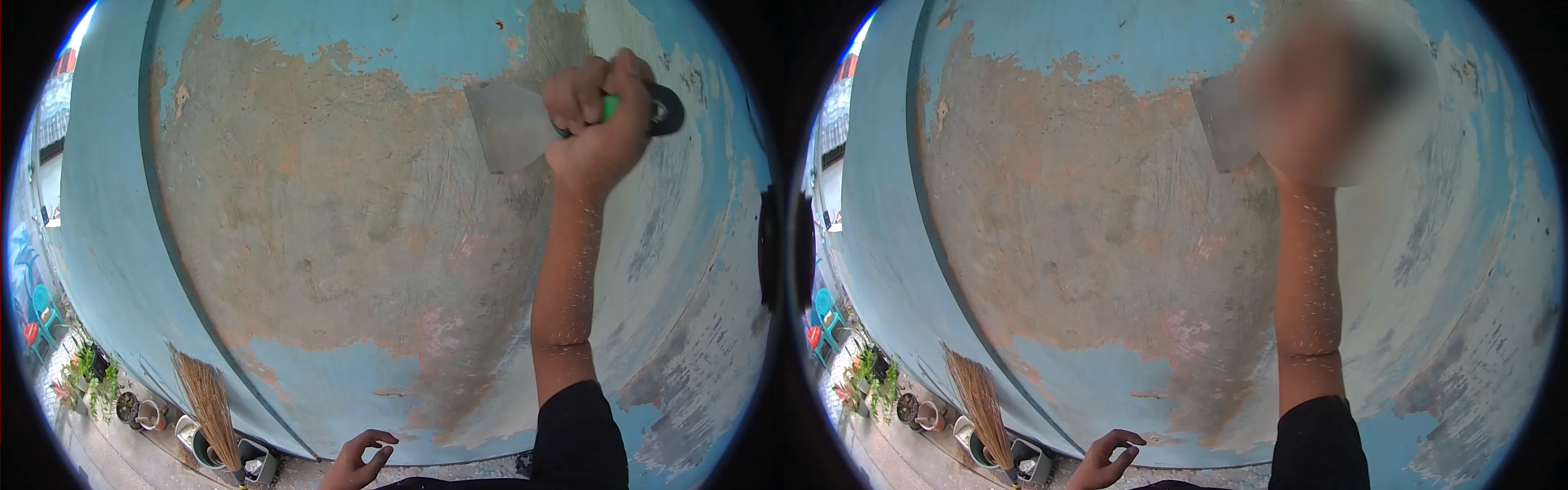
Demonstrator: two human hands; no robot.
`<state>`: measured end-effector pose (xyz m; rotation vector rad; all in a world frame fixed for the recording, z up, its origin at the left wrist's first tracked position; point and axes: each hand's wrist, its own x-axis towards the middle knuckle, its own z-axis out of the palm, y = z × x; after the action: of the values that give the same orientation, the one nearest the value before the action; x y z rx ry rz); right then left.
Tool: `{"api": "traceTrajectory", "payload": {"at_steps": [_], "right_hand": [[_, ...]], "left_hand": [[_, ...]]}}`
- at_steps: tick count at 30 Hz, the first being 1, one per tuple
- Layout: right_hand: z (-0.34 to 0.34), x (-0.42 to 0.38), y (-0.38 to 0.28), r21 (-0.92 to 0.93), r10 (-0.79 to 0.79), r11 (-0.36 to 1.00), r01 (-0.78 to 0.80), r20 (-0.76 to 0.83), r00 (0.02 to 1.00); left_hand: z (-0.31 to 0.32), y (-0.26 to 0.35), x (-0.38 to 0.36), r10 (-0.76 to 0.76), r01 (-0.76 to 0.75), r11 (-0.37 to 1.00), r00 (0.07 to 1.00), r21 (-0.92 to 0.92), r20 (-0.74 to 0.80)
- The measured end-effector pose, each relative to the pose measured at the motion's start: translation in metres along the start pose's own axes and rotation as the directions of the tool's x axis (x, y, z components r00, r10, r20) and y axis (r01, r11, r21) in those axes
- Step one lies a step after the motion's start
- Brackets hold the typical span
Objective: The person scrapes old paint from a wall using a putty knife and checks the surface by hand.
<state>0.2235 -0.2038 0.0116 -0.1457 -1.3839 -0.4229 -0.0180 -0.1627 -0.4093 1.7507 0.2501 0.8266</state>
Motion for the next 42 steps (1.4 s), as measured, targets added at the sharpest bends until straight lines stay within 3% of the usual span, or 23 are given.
{"api": "traceTrajectory", "payload": {"at_steps": [3, 4, 7, 8, 12, 15, 17, 19, 20, 21, 23, 24, 27, 30, 31, 32, 33, 35, 36, 38, 39, 41, 42], "right_hand": [[-0.032, 0.011, -0.033, 0.287, -0.026, 0.958, 0.03, -0.02, 0.999], [-0.005, 0.004, -0.045, 0.04, 0.013, 0.999, -0.004, -0.233, 0.972], [0.008, -0.006, 0.022, 0.141, 0.204, 0.973, -0.182, -0.161, 0.966], [0.004, -0.006, 0.021, 0.155, 0.193, 0.971, -0.181, -0.063, 0.979], [-0.012, 0.0, -0.008, 0.27, 0.024, 0.963, -0.001, -0.083, 0.996], [0.016, -0.003, 0.009, 0.005, -0.009, 1.0, 0.01, -0.191, 0.982], [0.019, -0.004, 0.001, -0.019, -0.009, 1.0, 0.006, -0.176, 0.984], [0.005, 0.003, -0.013, 0.194, -0.009, 0.98, 0.036, -0.141, 0.99], [-0.01, 0.005, -0.014, 0.203, -0.106, 0.972, 0.119, -0.073, 0.992], [0.023, 0.003, 0.003, -0.023, 0.029, 0.999, -0.049, -0.531, 0.847], [0.012, -0.005, 0.033, 0.149, 0.126, 0.983, -0.105, -0.139, 0.982], [0.011, -0.01, 0.032, 0.162, 0.134, 0.981, -0.111, -0.142, 0.981], [0.0, -0.05, 0.013, 0.221, 0.274, 0.918, -0.328, 0.245, 0.93], [-0.025, -0.144, -0.012, 0.338, 0.43, 0.741, -0.58, 0.426, 0.796], [-0.031, -0.188, -0.022, 0.428, 0.565, 0.63, -0.648, 0.32, 0.761], [-0.04, -0.23, -0.027, 0.352, 0.614, 0.608, -0.712, 0.361, 0.702], [-0.047, -0.25, -0.041, 0.086, 0.707, 0.565, -0.821, 0.462, 0.535], [-0.046, -0.299, -0.057, -0.102, 0.883, 0.296, -0.95, 0.409, 0.231], [-0.044, -0.323, -0.062, -0.091, 0.876, 0.274, -0.957, 0.434, 0.21], [-0.041, -0.369, -0.071, -0.159, 0.965, 0.002, -0.987, 0.258, -0.04], [-0.044, -0.385, -0.077, -0.155, 0.954, -0.019, -0.988, 0.294, -0.064], [-0.047, -0.404, -0.086, -0.399, 0.902, 0.093, -0.912, 0.422, -0.093], [-0.049, -0.4, -0.088, -0.524, 0.837, -0.014, -0.852, 0.46, -0.297]], "left_hand": [[-0.005, -0.001, 0.002, -0.023, 0.023, 1.0, 0.999, -0.008, 0.032], [-0.005, -0.005, 0.005, -0.021, 0.021, 1.0, 0.999, -0.017, 0.025], [-0.003, -0.002, 0.004, -0.021, 0.021, 1.0, 1.0, -0.005, 0.023], [-0.004, -0.001, 0.005, 0.015, -0.014, 1.0, 0.999, -0.007, 0.034], [-0.011, -0.008, 0.006, 0.043, -0.043, 0.999, 0.999, -0.005, 0.023], [-0.015, -0.008, -0.002, 0.001, -0.001, 1.0, 1.0, -0.001, 0.006], [-0.017, -0.008, -0.001, -0.014, 0.014, 1.0, 1.0, 0.001, -0.004], [-0.018, -0.007, 0.001, -0.048, 0.048, 0.999, 0.999, -0.002, 0.018], [-0.018, -0.004, 0.004, -0.05, 0.05, 0.999, 0.999, -0.003, 0.014], [-0.018, 0.002, 0.007, -0.113, 0.112, 0.994, 0.993, 0.017, 0.037], [-0.019, 0.011, 0.007, -0.193, 0.191, 0.98, 0.98, 0.047, 0.048], [-0.016, 0.012, 0.008, -0.156, 0.155, 0.987, 0.987, 0.037, 0.034], [-0.017, 0.012, 0.006, -0.119, 0.119, 0.993, 0.993, 0.027, 0.0], [-0.018, 0.014, -0.004, -0.09, 0.097, 0.995, 0.98, 0.028, -0.179], [-0.018, 0.015, -0.01, -0.096, 0.105, 0.994, 0.973, 0.03, -0.21], [-0.019, 0.015, -0.017, -0.105, 0.111, 0.994, 0.953, 0.007, -0.283], [-0.02, 0.015, -0.024, -0.116, 0.118, 0.993, 0.928, -0.015, -0.354], [-0.017, 0.014, -0.038, -0.144, 0.106, 0.989, 0.872, -0.108, -0.468], [-0.016, 0.018, -0.042, -0.153, 0.122, 0.988, 0.845, -0.095, -0.512], [-0.011, 0.023, -0.049, -0.151, 0.119, 0.989, 0.784, -0.092, -0.602], [-0.008, 0.032, -0.051, -0.139, 0.131, 0.99, 0.764, -0.059, -0.63], [0.003, 0.039, -0.056, -0.103, 0.115, 0.993, 0.723, -0.028, -0.683], [0.01, 0.044, -0.057, -0.108, 0.131, 0.991, 0.689, -0.023, -0.717]]}}
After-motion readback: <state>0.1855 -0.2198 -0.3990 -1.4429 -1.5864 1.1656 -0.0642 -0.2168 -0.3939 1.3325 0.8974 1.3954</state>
